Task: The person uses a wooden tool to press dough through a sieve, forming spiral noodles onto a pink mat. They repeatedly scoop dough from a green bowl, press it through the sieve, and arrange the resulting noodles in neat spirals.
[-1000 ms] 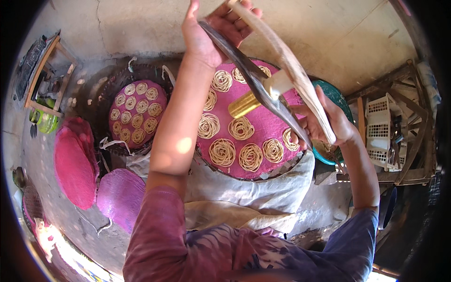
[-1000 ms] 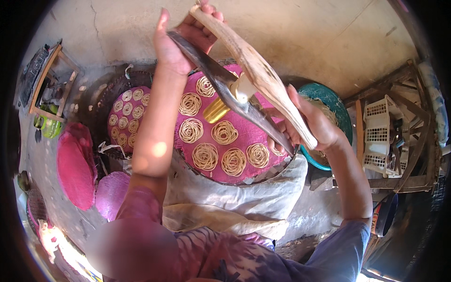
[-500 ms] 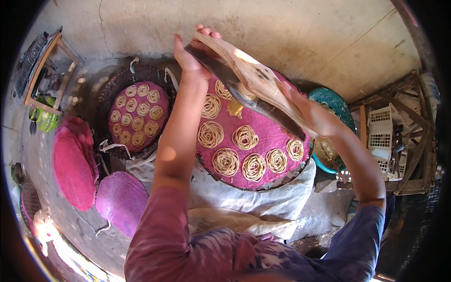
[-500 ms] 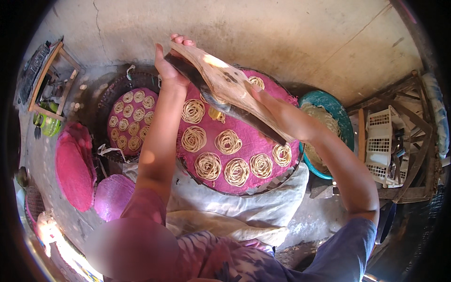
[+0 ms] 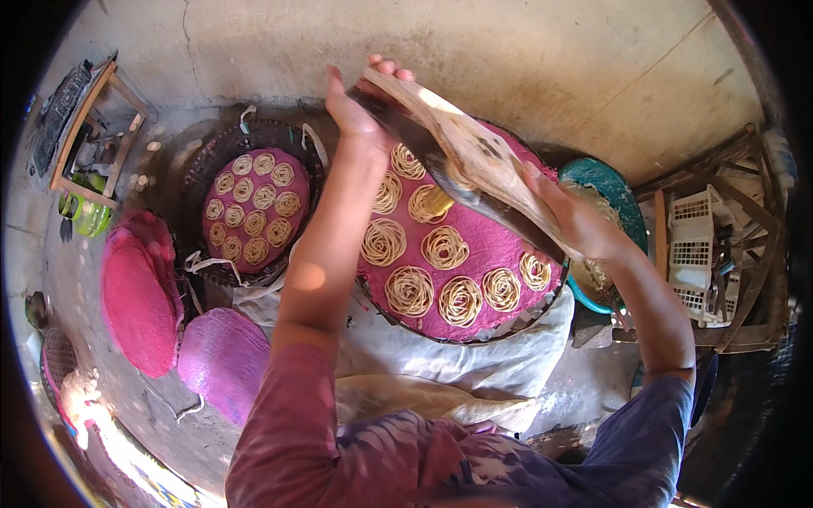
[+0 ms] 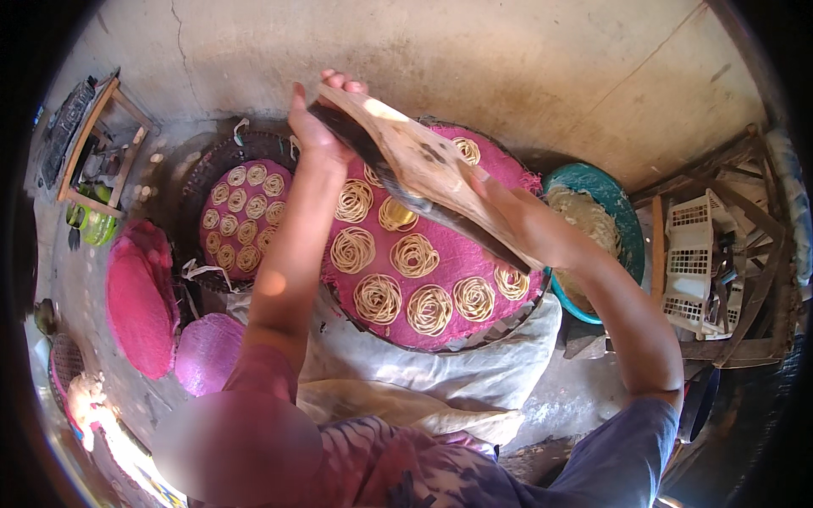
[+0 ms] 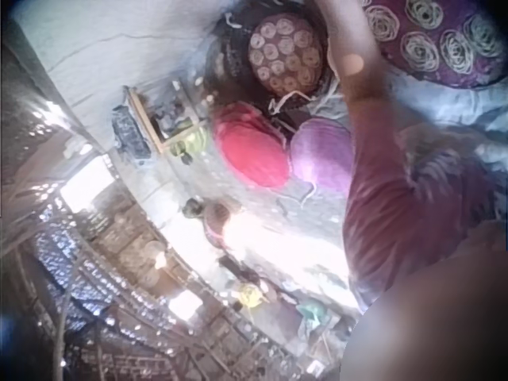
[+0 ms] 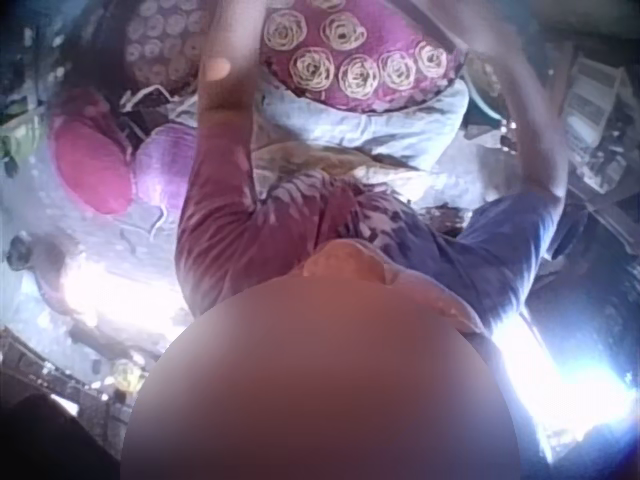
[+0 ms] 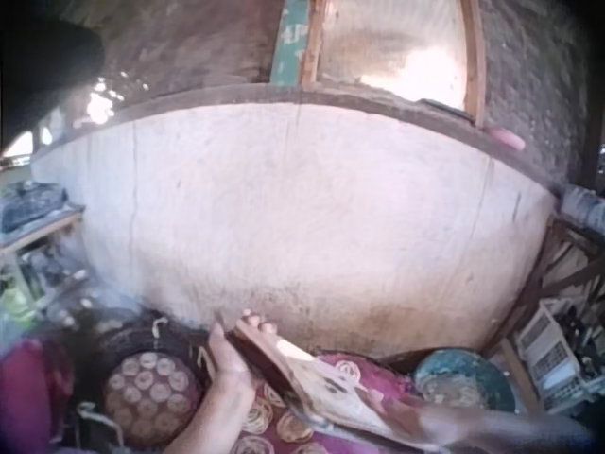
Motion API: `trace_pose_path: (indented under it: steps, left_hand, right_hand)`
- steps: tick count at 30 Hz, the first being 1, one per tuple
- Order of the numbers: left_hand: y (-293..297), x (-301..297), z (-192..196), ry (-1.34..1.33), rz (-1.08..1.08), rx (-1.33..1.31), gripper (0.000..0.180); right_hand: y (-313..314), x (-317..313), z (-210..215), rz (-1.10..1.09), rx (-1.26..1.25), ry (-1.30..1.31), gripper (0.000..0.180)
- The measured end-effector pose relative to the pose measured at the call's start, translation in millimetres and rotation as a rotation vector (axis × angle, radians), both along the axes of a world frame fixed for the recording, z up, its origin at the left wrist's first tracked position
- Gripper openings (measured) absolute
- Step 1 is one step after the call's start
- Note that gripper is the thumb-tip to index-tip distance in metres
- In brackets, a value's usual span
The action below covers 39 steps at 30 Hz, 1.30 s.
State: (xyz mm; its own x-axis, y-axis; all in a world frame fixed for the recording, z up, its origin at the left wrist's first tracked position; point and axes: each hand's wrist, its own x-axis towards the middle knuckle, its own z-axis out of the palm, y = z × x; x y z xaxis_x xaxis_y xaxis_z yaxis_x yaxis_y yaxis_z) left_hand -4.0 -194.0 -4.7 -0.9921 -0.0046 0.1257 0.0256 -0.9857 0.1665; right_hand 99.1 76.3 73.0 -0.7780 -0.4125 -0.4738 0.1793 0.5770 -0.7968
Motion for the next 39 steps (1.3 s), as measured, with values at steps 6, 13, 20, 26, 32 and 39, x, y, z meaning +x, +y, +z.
trace_pose_path:
  steps: [6,13,20,26,32,39]
  left_hand:
    - [27,-19,-6,0.175,-0.193,0.123,0.06]
    - [26,11,-22,-0.125,-0.24,-1.312,0.055]
    - [42,38,-45,0.115,-0.559,-1.698,0.073]
    - [34,21,-58,0.21,-0.521,-1.76,0.078]
    - [8,68,-65,0.474,-0.14,-2.302,0.072]
    - [7,105,-41,0.888,0.5,-2.716,0.077]
  right_hand:
    - [17,-6,-6,-0.099,0.005,0.023,0.061]
    - [29,3,-18,-0.233,-0.18,0.026,0.069]
    - [36,3,-26,-0.208,-0.205,0.068,0.066]
    - [40,-7,-27,-0.25,-0.232,0.089,0.067]
    - [51,2,-24,-0.306,-0.238,0.106,0.067]
    - [54,16,-15,-0.266,-0.272,0.113,0.068]
